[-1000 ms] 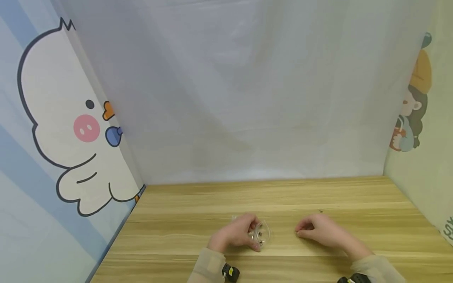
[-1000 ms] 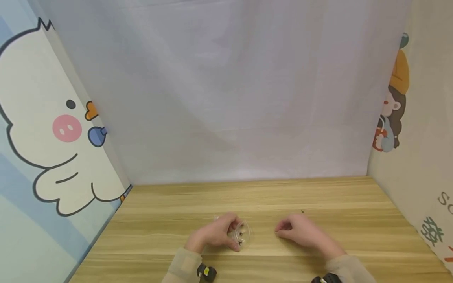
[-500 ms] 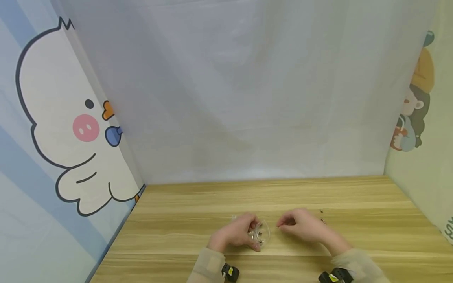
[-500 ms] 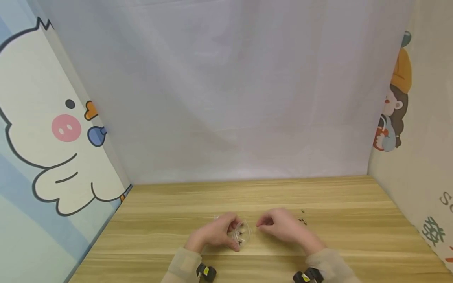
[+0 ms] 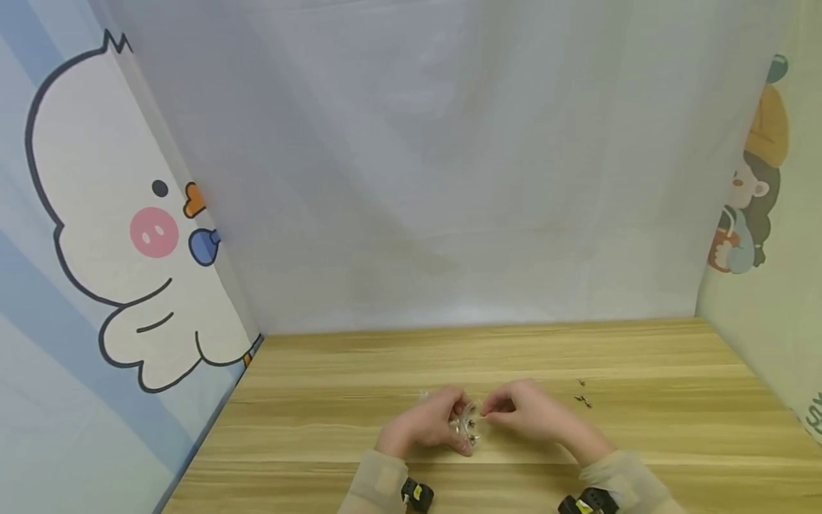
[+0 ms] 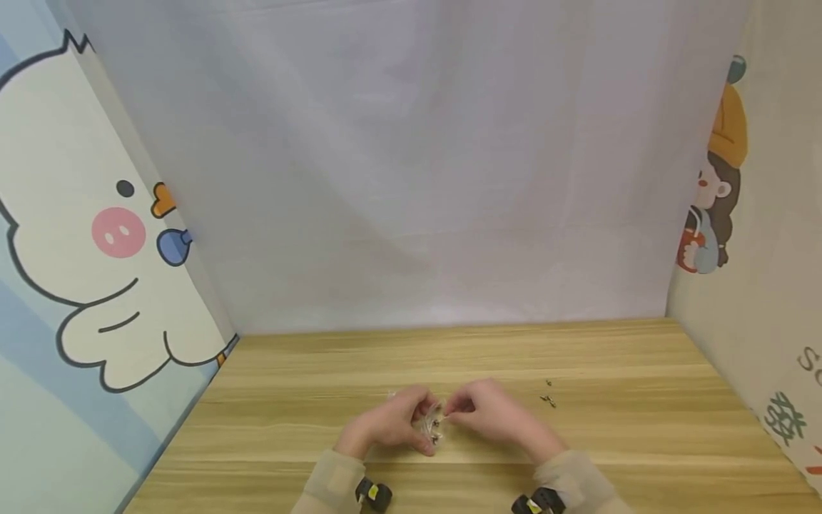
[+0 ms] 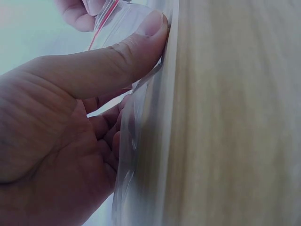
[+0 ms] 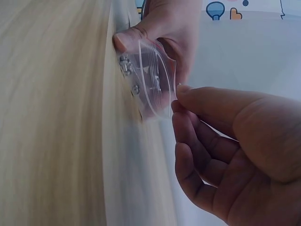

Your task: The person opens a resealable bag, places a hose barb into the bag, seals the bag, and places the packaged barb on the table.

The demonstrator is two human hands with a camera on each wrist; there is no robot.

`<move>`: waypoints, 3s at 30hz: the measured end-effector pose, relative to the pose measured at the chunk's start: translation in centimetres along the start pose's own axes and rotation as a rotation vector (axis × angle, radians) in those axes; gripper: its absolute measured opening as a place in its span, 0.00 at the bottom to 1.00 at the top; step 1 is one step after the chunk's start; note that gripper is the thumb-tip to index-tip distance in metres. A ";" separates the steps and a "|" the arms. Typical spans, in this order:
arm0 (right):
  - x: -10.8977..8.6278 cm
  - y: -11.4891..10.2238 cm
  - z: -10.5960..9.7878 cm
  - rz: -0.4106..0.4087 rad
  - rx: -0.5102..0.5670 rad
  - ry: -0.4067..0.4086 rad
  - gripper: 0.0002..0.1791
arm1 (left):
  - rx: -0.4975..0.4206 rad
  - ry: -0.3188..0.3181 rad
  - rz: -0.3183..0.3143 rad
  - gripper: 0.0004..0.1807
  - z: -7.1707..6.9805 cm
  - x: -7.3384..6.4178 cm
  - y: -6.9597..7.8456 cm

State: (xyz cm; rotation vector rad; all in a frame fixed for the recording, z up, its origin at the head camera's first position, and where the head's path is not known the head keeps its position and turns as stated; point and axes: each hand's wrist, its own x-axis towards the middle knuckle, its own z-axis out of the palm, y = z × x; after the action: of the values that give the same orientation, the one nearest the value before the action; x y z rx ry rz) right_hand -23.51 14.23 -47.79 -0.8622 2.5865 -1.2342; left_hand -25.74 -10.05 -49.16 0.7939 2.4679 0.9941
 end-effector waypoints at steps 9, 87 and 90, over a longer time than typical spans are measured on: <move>0.1 -0.1 0.5 -0.008 0.019 0.023 0.03 | -0.019 0.003 -0.002 0.32 -0.1 -0.1 0.3; -3.0 2.9 -3.8 0.033 -0.016 0.096 0.07 | 0.016 0.005 0.027 0.33 0.1 -0.1 0.1; -3.7 3.3 -4.4 0.043 -0.006 0.095 0.07 | 0.014 0.006 0.029 0.33 0.0 -0.2 0.1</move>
State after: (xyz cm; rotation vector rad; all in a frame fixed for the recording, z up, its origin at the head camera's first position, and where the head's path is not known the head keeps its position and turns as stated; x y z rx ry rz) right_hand -23.51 20.82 -47.76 -0.7622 2.6681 -1.2861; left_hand -25.55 -10.10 -49.13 0.8349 2.4778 0.9916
